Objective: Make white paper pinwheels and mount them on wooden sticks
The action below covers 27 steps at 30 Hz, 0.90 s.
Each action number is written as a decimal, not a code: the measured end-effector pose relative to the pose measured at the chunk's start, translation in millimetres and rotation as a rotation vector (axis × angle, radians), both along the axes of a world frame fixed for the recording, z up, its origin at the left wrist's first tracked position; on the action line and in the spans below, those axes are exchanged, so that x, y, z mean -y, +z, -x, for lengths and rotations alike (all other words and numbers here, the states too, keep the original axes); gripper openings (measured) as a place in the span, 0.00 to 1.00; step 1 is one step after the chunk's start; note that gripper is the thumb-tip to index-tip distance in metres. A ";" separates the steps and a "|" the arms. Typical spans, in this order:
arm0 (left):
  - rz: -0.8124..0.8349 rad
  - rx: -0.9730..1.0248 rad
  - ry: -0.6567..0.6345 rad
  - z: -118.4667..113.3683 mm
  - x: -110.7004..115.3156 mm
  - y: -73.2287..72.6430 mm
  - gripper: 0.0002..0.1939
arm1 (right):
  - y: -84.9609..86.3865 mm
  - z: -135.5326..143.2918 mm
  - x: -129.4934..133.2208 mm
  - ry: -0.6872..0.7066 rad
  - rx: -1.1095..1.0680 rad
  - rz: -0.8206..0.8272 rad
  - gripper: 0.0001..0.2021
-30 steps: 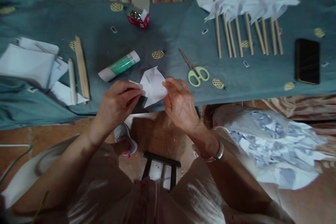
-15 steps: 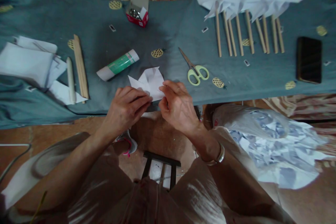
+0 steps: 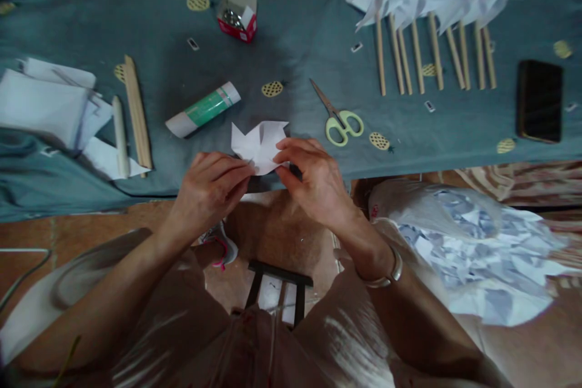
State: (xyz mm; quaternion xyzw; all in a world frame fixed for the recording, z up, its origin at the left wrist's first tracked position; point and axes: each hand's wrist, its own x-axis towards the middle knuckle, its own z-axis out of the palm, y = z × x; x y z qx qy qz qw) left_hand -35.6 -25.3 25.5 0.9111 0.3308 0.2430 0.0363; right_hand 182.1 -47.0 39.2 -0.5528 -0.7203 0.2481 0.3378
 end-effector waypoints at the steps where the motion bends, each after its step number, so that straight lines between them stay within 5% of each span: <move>1: 0.006 0.000 -0.003 0.0 0.5 0.2 0.07 | -0.1 0.0 -0.3 0.004 -0.027 0.012 0.08; 27: 0.067 0.049 -0.032 -3.2 7.2 -5.5 0.09 | -16.9 20.3 -10.5 -0.114 0.162 -0.139 0.07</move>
